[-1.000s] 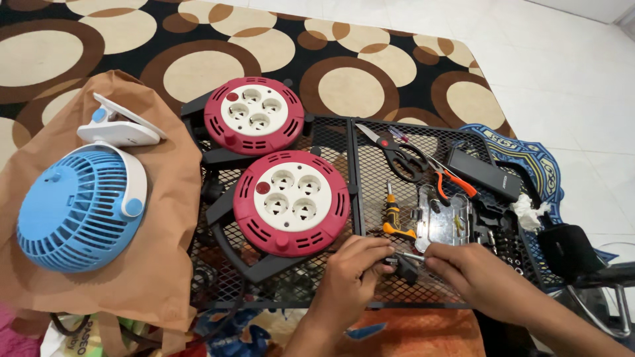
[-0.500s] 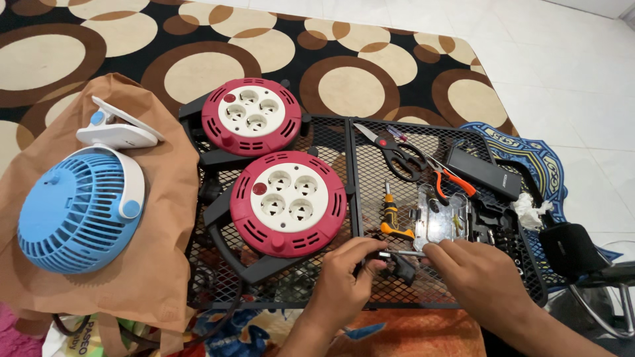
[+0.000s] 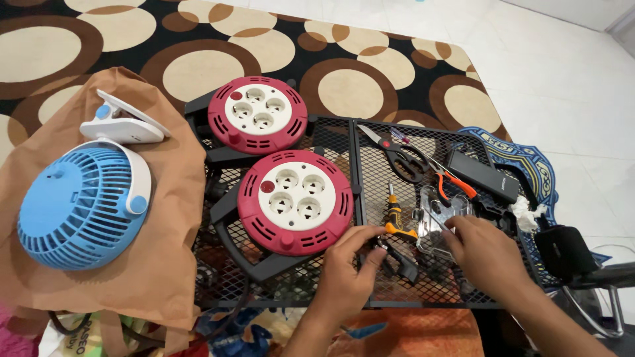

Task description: The person sits at a mesh table and works on pink multi-socket power strips, handling small components and using a screwdriver and pliers to unscrew and manipulate parts. A blue clip fan, scissors, and a socket set lie on the table while the person picks up, turns over, and works on the small parts by hand.

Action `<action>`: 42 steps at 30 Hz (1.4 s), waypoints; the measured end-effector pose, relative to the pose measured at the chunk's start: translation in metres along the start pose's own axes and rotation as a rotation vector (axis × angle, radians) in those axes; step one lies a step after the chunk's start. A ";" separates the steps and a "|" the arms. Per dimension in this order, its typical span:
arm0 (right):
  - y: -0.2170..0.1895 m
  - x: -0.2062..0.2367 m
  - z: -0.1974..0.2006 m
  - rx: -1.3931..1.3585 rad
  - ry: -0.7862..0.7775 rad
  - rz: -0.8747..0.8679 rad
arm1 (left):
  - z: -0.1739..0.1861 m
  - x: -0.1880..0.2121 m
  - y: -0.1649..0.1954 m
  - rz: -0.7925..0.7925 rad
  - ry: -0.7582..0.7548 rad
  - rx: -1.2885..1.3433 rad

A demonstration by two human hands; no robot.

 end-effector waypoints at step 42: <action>-0.070 0.039 -0.010 -0.620 0.101 0.500 | -0.005 0.006 0.012 -0.111 0.124 -0.205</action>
Point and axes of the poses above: each hand's wrist, its own x-axis away from the middle knuckle, its own z-axis out of the back of the hand, y = z × x, the point moved 3 cm from there along -x, towards the middle knuckle, and after that the axes turned 8 degrees about -y, right-handed, at the moved point
